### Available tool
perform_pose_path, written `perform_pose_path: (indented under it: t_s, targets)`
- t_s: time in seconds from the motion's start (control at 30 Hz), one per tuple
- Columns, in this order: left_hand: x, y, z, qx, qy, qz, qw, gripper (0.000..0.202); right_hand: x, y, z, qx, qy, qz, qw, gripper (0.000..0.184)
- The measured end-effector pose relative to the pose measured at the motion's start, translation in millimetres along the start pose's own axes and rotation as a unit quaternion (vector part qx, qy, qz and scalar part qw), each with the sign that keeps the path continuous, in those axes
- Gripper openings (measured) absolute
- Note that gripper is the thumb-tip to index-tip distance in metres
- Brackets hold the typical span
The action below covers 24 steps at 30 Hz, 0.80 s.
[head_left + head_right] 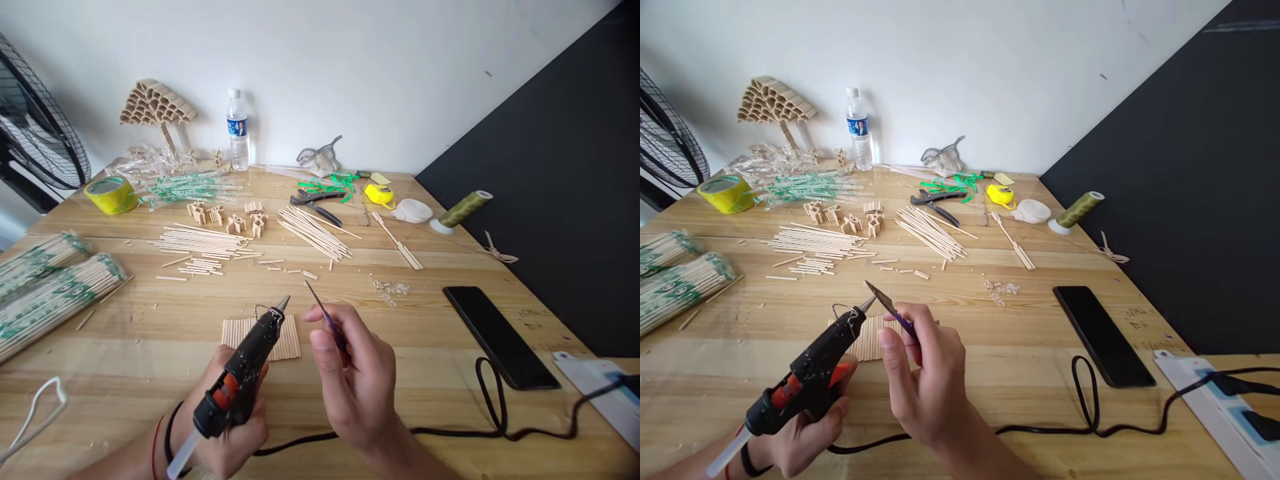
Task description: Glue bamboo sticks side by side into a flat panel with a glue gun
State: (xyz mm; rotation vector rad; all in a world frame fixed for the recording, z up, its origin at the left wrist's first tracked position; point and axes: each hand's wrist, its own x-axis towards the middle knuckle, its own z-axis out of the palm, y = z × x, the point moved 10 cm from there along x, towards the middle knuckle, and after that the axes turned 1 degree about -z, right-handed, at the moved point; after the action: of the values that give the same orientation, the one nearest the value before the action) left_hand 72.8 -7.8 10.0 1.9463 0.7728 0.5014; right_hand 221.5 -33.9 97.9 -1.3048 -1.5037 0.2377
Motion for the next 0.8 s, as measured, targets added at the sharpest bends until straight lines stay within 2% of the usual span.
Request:
perform_pose_path:
  t_s: [0.1,0.23,0.37,0.63,0.7,0.8]
  targets:
    - [5,9,0.7,0.007,0.017,0.036,0.999,0.032,-1,-7,-4,-0.018,0.017,-0.022,0.999,0.011]
    - [10,19,4.9,0.05,0.002,0.064,0.997,0.039,-4,-19,-5,-0.012,0.024,-0.063,0.998,0.022]
    - [11,26,6.3,0.083,-0.004,0.087,0.993,0.04,-5,-19,-2,-0.014,0.013,-0.07,0.997,0.026]
    - [12,11,4.0,0.061,0.003,0.034,0.998,0.035,-11,-39,14,0.051,-0.079,-0.148,0.985,0.04]
    - [11,12,1.9,0.067,0.01,0.042,0.997,0.036,-11,-35,13,0.051,-0.082,-0.134,0.986,0.032]
    - [11,17,-5.7,0.099,0.042,0.064,0.992,0.039,-6,-15,1,0.046,-0.035,-0.073,0.996,0.011]
